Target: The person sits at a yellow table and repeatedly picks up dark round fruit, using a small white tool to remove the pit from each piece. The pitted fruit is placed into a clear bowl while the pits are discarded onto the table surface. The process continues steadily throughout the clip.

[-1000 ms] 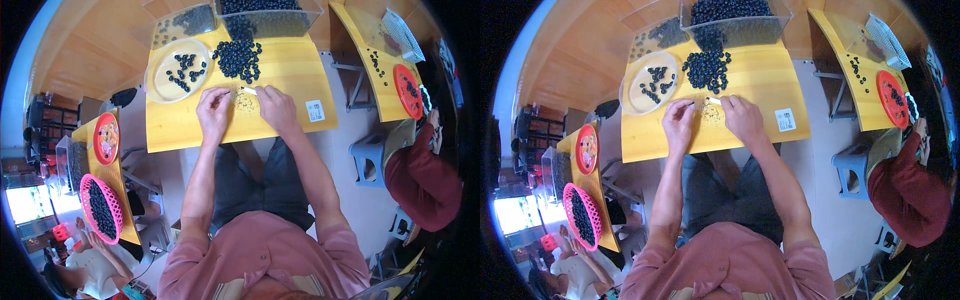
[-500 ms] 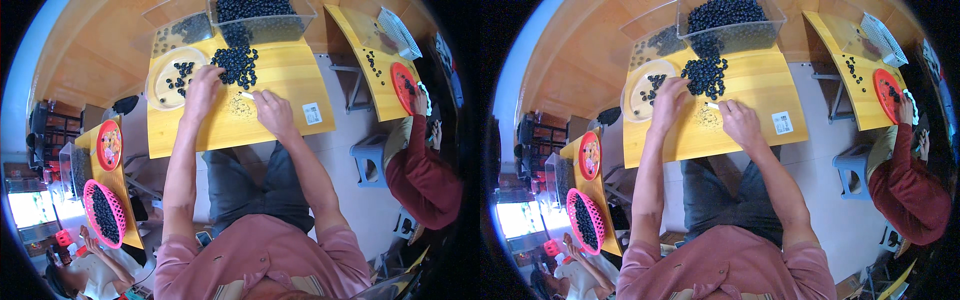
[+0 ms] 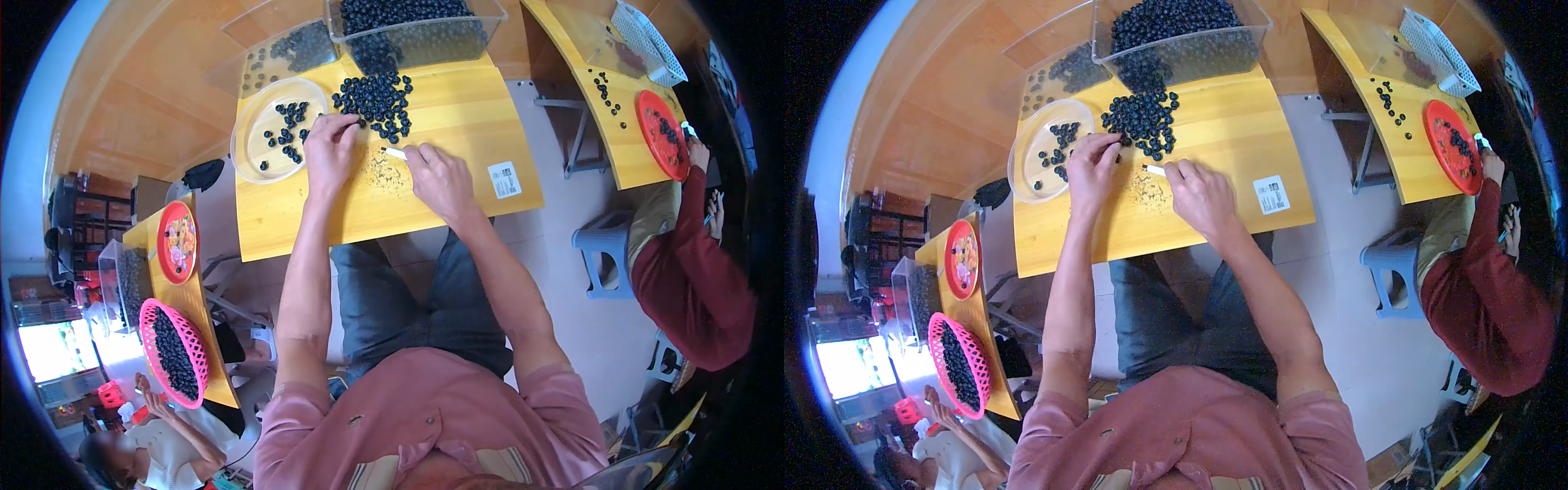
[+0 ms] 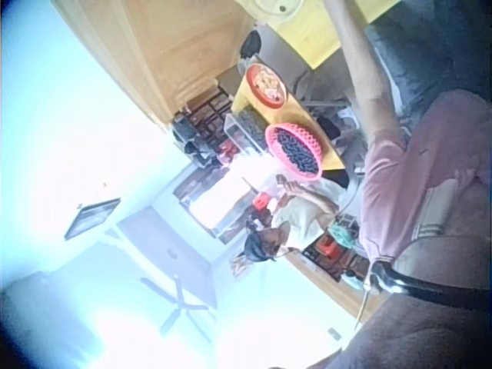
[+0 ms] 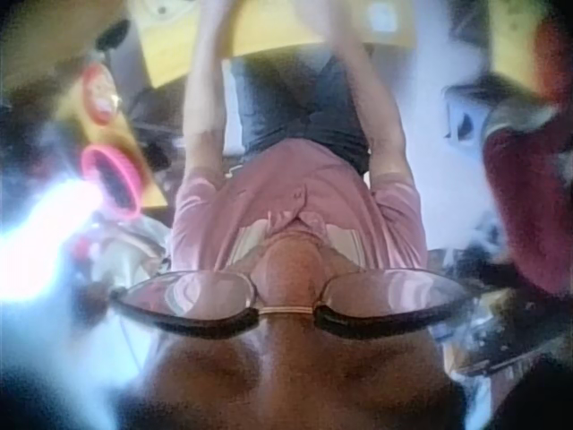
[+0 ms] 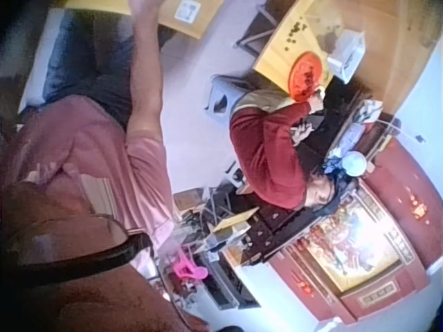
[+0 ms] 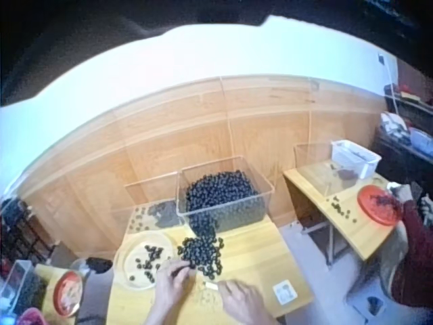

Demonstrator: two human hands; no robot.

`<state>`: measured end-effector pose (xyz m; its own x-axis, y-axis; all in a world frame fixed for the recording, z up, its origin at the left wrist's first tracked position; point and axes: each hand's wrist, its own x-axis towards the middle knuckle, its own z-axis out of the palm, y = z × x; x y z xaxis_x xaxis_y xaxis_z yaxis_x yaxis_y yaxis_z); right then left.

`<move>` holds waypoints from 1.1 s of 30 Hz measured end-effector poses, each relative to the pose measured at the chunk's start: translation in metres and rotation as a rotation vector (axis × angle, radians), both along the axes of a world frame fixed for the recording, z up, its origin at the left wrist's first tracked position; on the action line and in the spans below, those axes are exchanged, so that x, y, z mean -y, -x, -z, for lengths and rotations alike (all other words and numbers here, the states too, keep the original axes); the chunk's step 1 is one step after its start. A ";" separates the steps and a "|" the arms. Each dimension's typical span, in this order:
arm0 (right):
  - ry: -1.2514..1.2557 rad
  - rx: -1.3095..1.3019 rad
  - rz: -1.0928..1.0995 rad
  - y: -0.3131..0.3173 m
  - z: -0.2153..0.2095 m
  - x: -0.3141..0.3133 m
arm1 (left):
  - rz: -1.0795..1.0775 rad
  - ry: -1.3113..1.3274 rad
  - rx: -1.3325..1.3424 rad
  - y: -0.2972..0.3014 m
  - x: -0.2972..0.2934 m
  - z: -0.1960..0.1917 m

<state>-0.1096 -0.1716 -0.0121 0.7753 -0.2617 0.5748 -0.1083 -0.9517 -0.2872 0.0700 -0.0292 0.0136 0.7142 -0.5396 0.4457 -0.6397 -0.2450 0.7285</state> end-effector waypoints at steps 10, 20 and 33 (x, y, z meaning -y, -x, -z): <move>-0.004 0.024 0.000 0.000 0.001 0.000 | -0.075 0.290 -0.721 0.037 -0.020 0.023; 0.011 0.022 -0.014 0.001 0.001 -0.001 | -0.023 0.347 -0.649 0.053 -0.020 0.031; 0.032 0.064 -0.102 0.004 -0.006 -0.003 | 0.018 0.267 -0.651 0.062 -0.016 0.024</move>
